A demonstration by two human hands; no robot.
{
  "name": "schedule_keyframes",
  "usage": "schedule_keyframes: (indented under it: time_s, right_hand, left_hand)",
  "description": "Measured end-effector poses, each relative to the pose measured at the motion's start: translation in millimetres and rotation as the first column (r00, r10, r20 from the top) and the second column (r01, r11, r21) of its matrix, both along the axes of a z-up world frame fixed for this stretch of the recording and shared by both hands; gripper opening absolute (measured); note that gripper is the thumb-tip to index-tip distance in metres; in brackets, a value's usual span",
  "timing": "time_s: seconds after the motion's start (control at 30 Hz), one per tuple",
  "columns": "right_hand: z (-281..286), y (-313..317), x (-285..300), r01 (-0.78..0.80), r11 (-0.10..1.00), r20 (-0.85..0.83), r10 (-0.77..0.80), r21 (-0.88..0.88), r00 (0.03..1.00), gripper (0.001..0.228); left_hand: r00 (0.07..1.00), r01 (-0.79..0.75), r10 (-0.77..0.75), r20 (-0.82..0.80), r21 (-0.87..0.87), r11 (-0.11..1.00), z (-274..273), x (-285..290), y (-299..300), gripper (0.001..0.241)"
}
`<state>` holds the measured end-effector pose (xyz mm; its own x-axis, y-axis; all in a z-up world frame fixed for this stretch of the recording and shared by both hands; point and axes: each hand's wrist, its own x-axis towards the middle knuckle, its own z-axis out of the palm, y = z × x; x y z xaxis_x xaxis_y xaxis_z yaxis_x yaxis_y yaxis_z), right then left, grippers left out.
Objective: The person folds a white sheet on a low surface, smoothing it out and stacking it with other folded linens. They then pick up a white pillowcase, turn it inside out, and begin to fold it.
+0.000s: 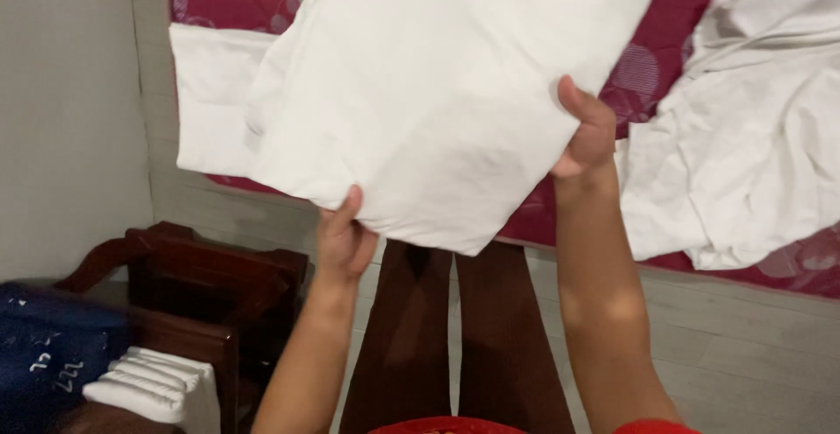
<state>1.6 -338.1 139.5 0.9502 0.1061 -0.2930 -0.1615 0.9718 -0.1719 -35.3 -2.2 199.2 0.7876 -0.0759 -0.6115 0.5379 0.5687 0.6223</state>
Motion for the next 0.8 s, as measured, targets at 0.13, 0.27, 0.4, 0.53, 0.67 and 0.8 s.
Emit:
schedule_keyframes:
  time_s: [0.13, 0.27, 0.4, 0.53, 0.67, 0.8]
  right_hand:
    - [-67.1, 40.2, 28.7, -0.214, 0.947, -0.300, 0.137, -0.238, 0.944, 0.072]
    - [-114.8, 85.2, 11.6, -0.751, 0.477, -0.840, 0.049, -0.456, 0.541, 0.057]
    - [-135.3, 104.2, -5.3, -0.676, 0.458, -0.775, -0.048, -0.577, 0.630, 0.036]
    - [-155.3, 112.0, -12.7, -0.518, 0.455, -0.648, -0.195, -0.725, 0.736, 0.030]
    - [-136.1, 143.3, -18.0, -0.575, -0.122, -0.478, -0.433, -0.809, 0.764, 0.070]
    - [-128.8, 197.6, -30.4, -0.273, -0.779, -0.289, -0.123, -0.565, 0.949, 0.081]
  left_hand:
    - [0.979, -0.124, 0.119, -0.167, -0.023, 0.992, -95.1, -39.0, 27.6, 0.071]
    - [0.869, -0.086, 0.134, -0.477, 0.122, 0.989, -149.5, -53.5, 54.2, 0.075]
    - [0.866, -0.064, 0.132, -0.483, 0.154, 0.986, -162.8, -38.0, 86.1, 0.074]
    - [0.851, 0.034, 0.119, -0.512, 0.279, 0.960, -155.5, -30.2, 96.2, 0.065]
    - [0.724, 0.348, 0.050, -0.688, 0.426, 0.835, -146.3, -38.9, 93.7, 0.056]
    - [0.915, 0.382, -0.140, -0.378, 0.924, 0.001, -100.4, -24.5, 46.6, 0.063]
